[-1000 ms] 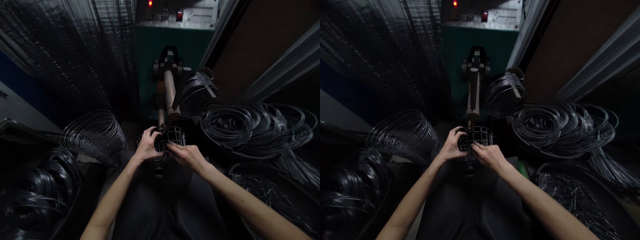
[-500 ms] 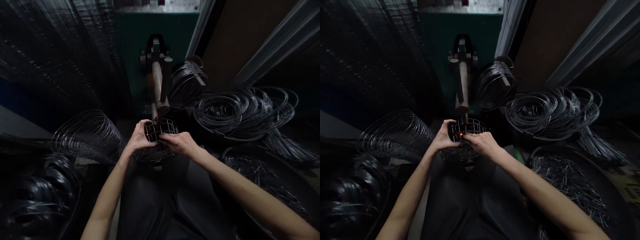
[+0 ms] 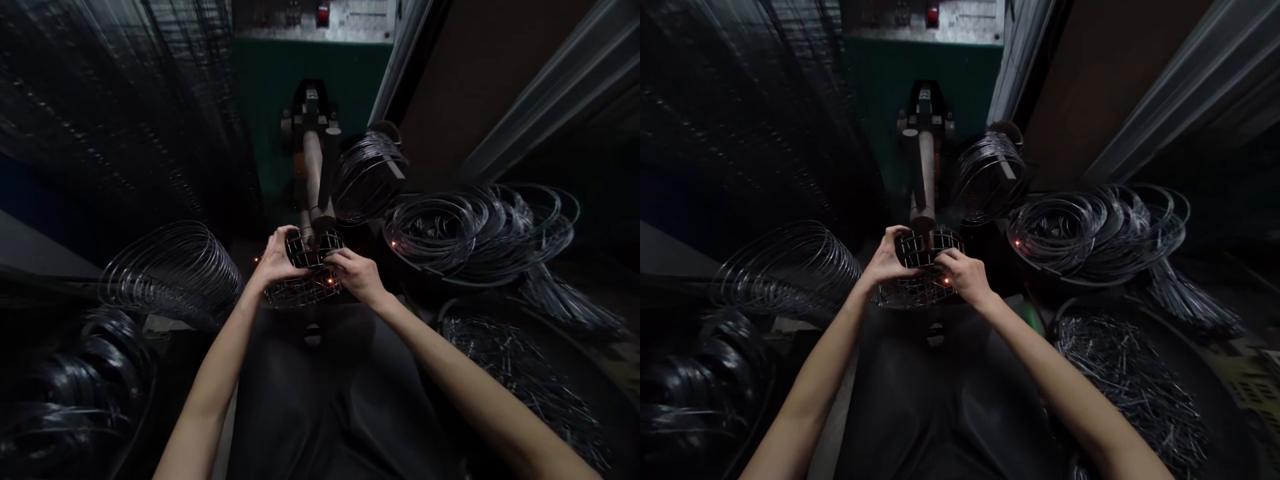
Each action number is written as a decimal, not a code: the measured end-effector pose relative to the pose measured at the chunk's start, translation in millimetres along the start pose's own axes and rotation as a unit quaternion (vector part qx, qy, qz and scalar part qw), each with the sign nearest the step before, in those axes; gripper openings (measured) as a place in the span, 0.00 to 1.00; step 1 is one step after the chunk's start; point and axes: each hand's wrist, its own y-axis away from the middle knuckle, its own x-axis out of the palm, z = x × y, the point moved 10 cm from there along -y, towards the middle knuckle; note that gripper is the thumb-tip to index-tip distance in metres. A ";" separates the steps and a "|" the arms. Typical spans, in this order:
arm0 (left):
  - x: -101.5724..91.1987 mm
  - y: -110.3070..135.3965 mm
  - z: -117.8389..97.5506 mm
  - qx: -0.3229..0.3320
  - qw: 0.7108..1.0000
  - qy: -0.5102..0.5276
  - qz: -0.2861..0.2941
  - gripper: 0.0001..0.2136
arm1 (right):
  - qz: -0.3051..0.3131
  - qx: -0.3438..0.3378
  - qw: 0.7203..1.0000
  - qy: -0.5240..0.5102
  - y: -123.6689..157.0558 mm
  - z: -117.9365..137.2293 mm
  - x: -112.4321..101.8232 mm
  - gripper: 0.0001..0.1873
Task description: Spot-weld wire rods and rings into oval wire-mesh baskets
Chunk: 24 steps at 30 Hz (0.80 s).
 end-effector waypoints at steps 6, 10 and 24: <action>0.5 -22.9 13.4 -0.015 1.000 0.013 0.006 0.43 | -0.007 0.040 0.998 0.037 -25.7 -12.7 -0.1 0.09; -1.4 -28.8 13.7 -0.015 1.000 -0.004 0.002 0.41 | 0.012 0.040 0.997 0.070 -32.5 -13.4 -0.6 0.10; -21.3 -49.5 79.7 -0.108 0.989 -0.067 0.073 0.10 | 0.268 -0.050 0.955 0.116 -131.8 -69.6 50.9 0.15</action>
